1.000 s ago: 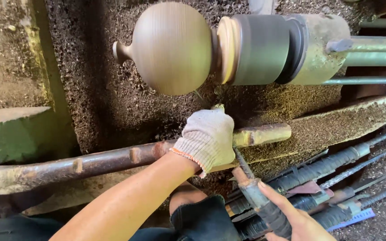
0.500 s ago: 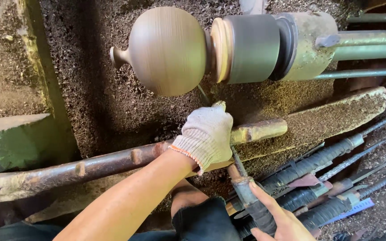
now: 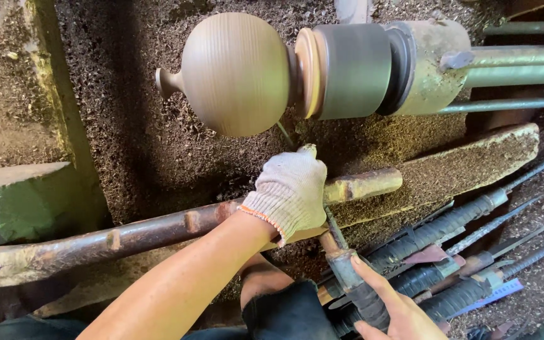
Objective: The person mounts a wooden vessel blank on a spinning lathe and shapes its surface with a hand-held cutting tool, bracing the tool on a wooden rest while the lathe spins. Near the end the person stops the lathe, steadies the vessel with both hands, and removes it from the chuck.
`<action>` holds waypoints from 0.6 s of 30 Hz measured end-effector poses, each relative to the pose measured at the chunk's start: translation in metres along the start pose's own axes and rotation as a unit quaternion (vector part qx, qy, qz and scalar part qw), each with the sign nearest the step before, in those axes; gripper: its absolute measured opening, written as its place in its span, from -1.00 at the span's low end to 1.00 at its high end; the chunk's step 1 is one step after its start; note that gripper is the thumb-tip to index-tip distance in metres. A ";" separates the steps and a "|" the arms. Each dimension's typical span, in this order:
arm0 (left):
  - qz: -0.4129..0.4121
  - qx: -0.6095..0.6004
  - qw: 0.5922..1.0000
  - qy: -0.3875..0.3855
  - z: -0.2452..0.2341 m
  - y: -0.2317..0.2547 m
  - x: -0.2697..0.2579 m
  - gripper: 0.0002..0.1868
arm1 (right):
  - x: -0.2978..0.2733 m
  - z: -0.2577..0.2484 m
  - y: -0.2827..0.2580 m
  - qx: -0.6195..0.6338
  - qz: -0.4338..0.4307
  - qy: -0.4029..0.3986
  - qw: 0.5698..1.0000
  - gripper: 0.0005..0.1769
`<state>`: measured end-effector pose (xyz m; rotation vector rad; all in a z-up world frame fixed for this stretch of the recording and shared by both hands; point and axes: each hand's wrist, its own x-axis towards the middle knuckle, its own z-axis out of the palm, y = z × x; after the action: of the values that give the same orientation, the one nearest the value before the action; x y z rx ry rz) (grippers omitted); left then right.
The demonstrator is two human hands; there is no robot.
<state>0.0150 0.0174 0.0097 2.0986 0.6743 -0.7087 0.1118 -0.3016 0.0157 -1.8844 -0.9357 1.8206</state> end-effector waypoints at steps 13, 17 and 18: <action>0.001 0.003 1.000 -0.007 -0.001 0.000 -0.002 -0.58 | -0.001 0.005 0.005 0.068 0.069 0.001 0.995 0.20; 0.004 0.007 1.000 -0.009 -0.005 0.003 -0.003 -0.57 | 0.000 0.015 0.010 0.092 0.048 0.021 0.994 0.20; 0.003 0.007 1.000 -0.015 -0.008 0.004 -0.004 -0.56 | 0.001 0.016 0.010 0.077 0.059 0.021 0.995 0.21</action>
<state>0.0169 0.0208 0.0181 2.0977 0.6481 -0.7408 0.0981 -0.3115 0.0064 -1.9089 -0.6618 1.8556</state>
